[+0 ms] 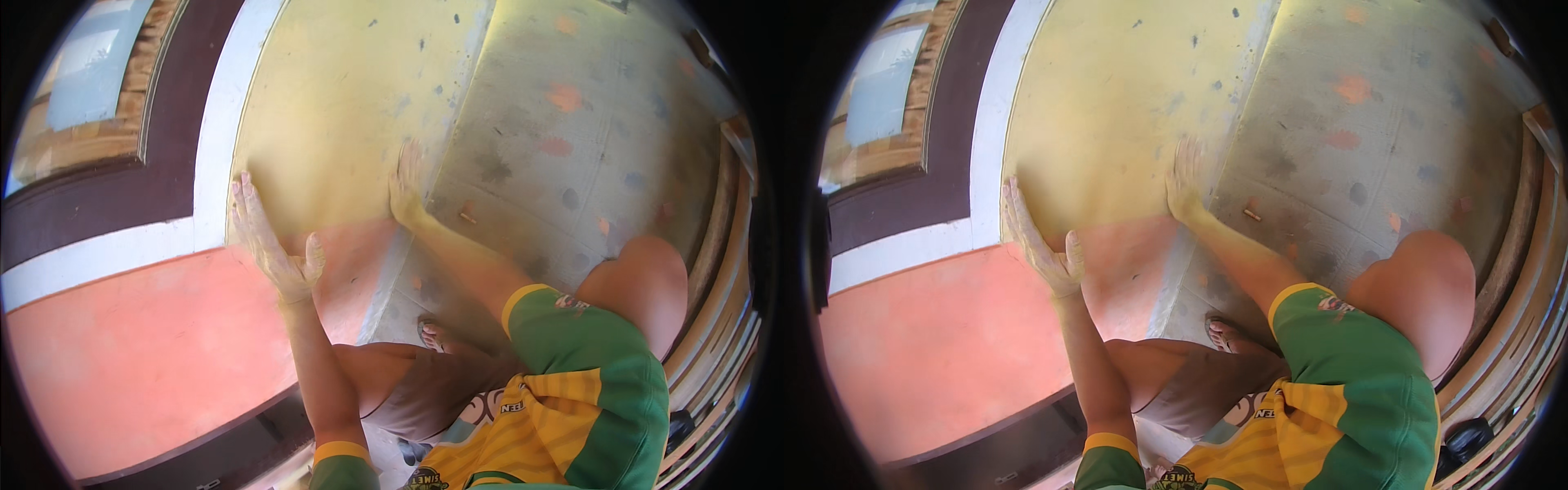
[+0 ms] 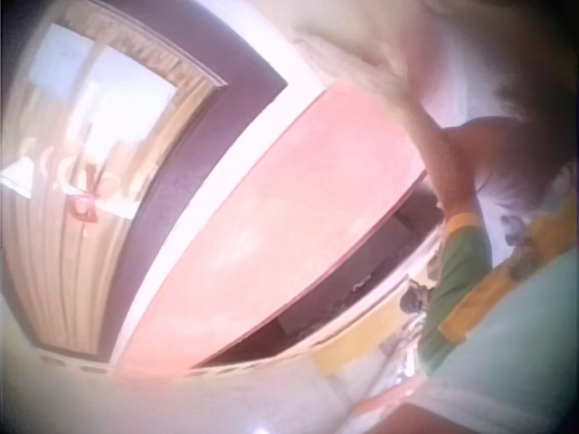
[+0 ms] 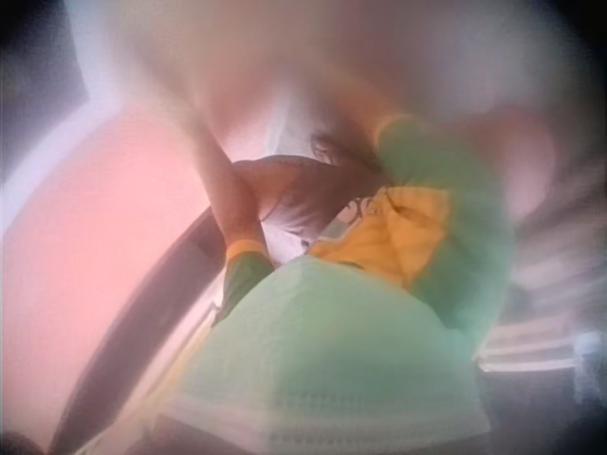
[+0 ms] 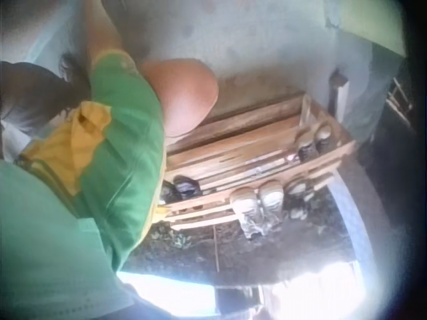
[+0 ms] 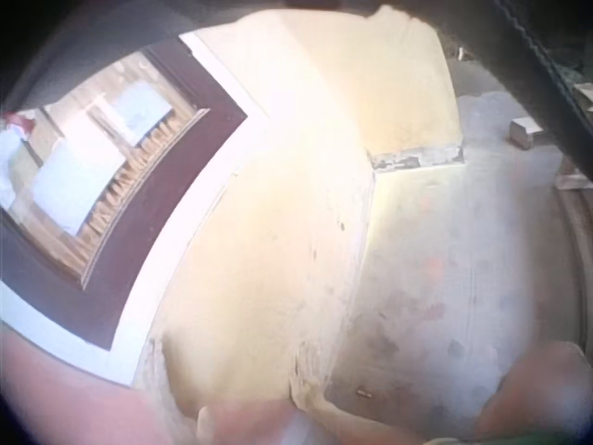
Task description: The person smooths a freshly plastered wall using a small handheld tool, working in circular and linear motions across the surface. They move along the wall, occasionally stepping back to reposition, and continue smoothing different sections.
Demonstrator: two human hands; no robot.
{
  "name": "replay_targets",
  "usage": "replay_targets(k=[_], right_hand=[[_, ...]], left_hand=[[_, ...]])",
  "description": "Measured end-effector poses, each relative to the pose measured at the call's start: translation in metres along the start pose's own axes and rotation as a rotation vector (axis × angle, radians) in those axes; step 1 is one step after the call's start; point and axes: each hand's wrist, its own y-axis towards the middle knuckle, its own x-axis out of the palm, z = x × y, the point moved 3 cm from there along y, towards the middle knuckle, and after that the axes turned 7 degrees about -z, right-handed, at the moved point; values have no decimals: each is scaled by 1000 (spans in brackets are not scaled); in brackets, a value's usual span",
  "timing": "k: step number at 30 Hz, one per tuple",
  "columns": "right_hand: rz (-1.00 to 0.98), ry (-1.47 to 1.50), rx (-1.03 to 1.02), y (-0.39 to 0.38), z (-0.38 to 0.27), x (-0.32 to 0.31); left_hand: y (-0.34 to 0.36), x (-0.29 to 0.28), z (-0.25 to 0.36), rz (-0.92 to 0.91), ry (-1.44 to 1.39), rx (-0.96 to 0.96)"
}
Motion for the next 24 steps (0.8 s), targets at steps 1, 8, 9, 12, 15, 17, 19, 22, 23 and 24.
replay_targets(k=[1,8,9,12,15,17,19,22,23,24], right_hand=[[84,-17,2,20,15,-12],[30,95,-312,114,-101,-10],[39,82,-301,87,-66,-9],[164,78,172,31,49,-27],[187,48,156,56,47,-28],[155,-114,-151,92,-23,-17],[71,111,-175,126,-122,-4],[39,46,-228,141,-140,-25],[28,50,-261,143,-131,-27],[-32,51,-131,148,-112,-28]], left_hand=[[7,8,8,-3,-15,10],[-20,-32,-3,-25,50,-57],[-13,-27,-3,-19,67,-40],[-1,2,5,8,79,-1],[-3,11,5,16,97,-16],[-4,3,6,1,101,-19],[-15,-13,3,-9,149,-58],[-13,-9,2,-25,141,-51],[-13,-8,3,-37,126,-49],[-13,-9,4,-49,115,-50]])
